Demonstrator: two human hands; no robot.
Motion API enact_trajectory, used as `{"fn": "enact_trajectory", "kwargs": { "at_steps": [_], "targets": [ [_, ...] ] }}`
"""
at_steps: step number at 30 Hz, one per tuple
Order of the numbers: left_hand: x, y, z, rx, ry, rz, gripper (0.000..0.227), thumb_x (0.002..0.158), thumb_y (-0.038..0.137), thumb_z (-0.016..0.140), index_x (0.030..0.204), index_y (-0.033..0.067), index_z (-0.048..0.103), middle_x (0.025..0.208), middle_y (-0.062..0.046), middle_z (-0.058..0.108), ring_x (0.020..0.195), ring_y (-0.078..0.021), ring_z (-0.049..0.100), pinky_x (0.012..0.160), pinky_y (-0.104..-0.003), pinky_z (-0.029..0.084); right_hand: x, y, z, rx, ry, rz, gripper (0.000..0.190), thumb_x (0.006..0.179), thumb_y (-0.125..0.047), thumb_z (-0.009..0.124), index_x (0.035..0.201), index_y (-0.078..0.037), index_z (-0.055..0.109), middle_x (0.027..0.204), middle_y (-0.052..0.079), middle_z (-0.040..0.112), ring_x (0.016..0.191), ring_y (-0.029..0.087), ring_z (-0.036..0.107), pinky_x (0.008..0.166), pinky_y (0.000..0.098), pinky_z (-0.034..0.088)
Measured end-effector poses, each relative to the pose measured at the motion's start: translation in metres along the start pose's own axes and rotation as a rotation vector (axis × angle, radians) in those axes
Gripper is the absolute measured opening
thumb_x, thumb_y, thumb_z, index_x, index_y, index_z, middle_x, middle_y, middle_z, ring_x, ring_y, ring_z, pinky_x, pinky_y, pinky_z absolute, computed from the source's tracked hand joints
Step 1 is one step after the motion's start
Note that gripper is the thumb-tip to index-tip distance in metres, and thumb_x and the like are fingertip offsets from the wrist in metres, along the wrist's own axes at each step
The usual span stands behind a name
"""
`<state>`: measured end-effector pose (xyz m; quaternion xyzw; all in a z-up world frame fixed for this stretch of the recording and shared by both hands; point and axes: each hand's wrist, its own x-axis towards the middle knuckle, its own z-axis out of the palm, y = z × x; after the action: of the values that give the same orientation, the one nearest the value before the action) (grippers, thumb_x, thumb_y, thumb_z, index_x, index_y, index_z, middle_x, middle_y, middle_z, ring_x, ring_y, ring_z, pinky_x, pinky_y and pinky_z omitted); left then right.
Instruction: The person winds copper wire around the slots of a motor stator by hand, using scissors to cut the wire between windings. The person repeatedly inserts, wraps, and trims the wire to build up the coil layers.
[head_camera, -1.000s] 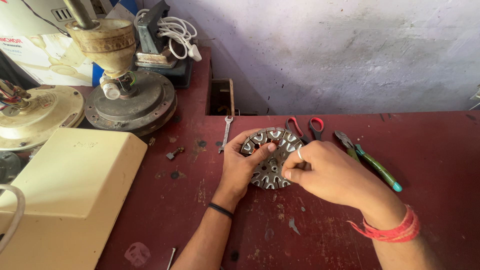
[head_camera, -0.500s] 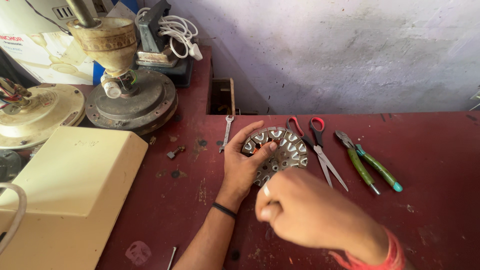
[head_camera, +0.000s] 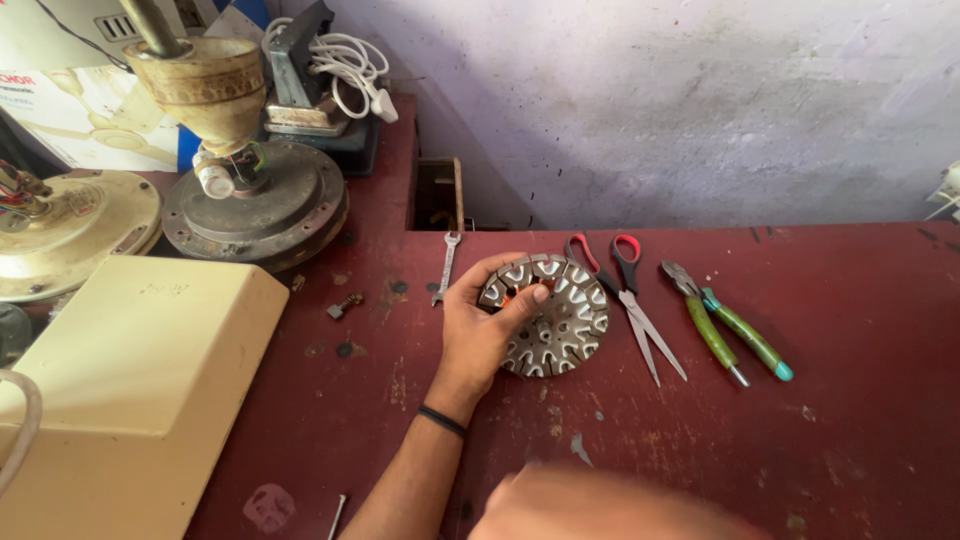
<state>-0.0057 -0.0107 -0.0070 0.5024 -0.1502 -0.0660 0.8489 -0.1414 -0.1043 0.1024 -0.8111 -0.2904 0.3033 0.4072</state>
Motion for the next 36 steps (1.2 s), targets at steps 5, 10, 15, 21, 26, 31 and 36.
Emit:
{"fn": "enact_trajectory", "kwargs": {
  "at_steps": [5,10,15,21,26,31,36],
  "targets": [
    [0.000,0.000,0.000,-0.024,0.011,0.017,0.044,0.081,0.002,0.083,0.123,0.0000,0.068,0.102,-0.009,0.077,0.089,-0.0129,0.072,0.082,-0.029,0.061,-0.017,0.017,-0.068,-0.120,0.876,0.078,0.015,0.083,-0.013,0.071,0.087,-0.003,0.080,0.078,0.003,0.082,0.073,0.012,0.078,0.066,0.0288,0.061],
    [-0.001,0.002,0.003,-0.060,0.005,-0.011,0.045,0.081,0.000,0.081,0.124,0.0020,0.067,0.101,-0.008,0.077,0.089,-0.0123,0.072,0.081,-0.029,0.062,0.010,0.068,-0.090,0.272,1.086,0.011,0.041,0.082,-0.007,0.076,0.120,0.003,0.067,0.105,0.011,0.078,0.095,0.015,0.073,0.084,0.0277,0.058],
    [-0.001,0.003,0.002,-0.050,0.021,-0.021,0.042,0.081,-0.001,0.081,0.121,0.0014,0.068,0.100,-0.007,0.075,0.088,-0.0121,0.071,0.080,-0.030,0.061,0.026,0.102,-0.079,0.587,1.048,-0.030,0.048,0.080,-0.003,0.076,0.126,0.003,0.065,0.109,0.013,0.075,0.095,0.015,0.070,0.084,0.0280,0.056],
    [0.001,0.003,0.000,-0.051,0.002,-0.016,0.038,0.082,-0.001,0.080,0.118,0.0022,0.067,0.100,-0.005,0.074,0.089,-0.0109,0.069,0.080,-0.028,0.059,0.033,0.112,-0.073,0.678,1.098,-0.092,0.038,0.079,-0.001,0.077,0.114,-0.003,0.063,0.101,0.008,0.072,0.090,0.013,0.068,0.080,0.0285,0.056],
    [0.002,0.007,0.000,-0.034,-0.020,-0.015,0.036,0.083,0.001,0.080,0.116,0.0018,0.067,0.100,-0.005,0.074,0.088,-0.0105,0.068,0.080,-0.028,0.059,0.036,0.116,-0.071,0.666,1.123,-0.143,0.035,0.079,0.002,0.077,0.108,-0.006,0.058,0.098,0.006,0.069,0.087,0.011,0.067,0.076,0.0278,0.056],
    [0.002,0.009,-0.001,-0.020,0.019,-0.033,0.031,0.083,0.006,0.081,0.111,0.0004,0.070,0.098,-0.006,0.076,0.086,-0.0112,0.070,0.078,-0.027,0.060,0.039,0.122,-0.070,0.643,1.119,-0.193,0.035,0.081,0.002,0.078,0.108,-0.004,0.057,0.099,0.007,0.069,0.088,0.011,0.067,0.078,0.0268,0.055],
    [0.003,0.007,0.002,-0.018,0.033,-0.016,0.029,0.084,0.007,0.082,0.110,-0.0001,0.072,0.097,-0.007,0.076,0.084,-0.0114,0.070,0.076,-0.028,0.060,0.040,0.123,-0.066,0.608,1.124,-0.096,0.026,0.083,-0.004,0.076,0.108,0.001,0.069,0.096,0.006,0.074,0.084,0.010,0.068,0.076,0.0270,0.055]
  ]
}}
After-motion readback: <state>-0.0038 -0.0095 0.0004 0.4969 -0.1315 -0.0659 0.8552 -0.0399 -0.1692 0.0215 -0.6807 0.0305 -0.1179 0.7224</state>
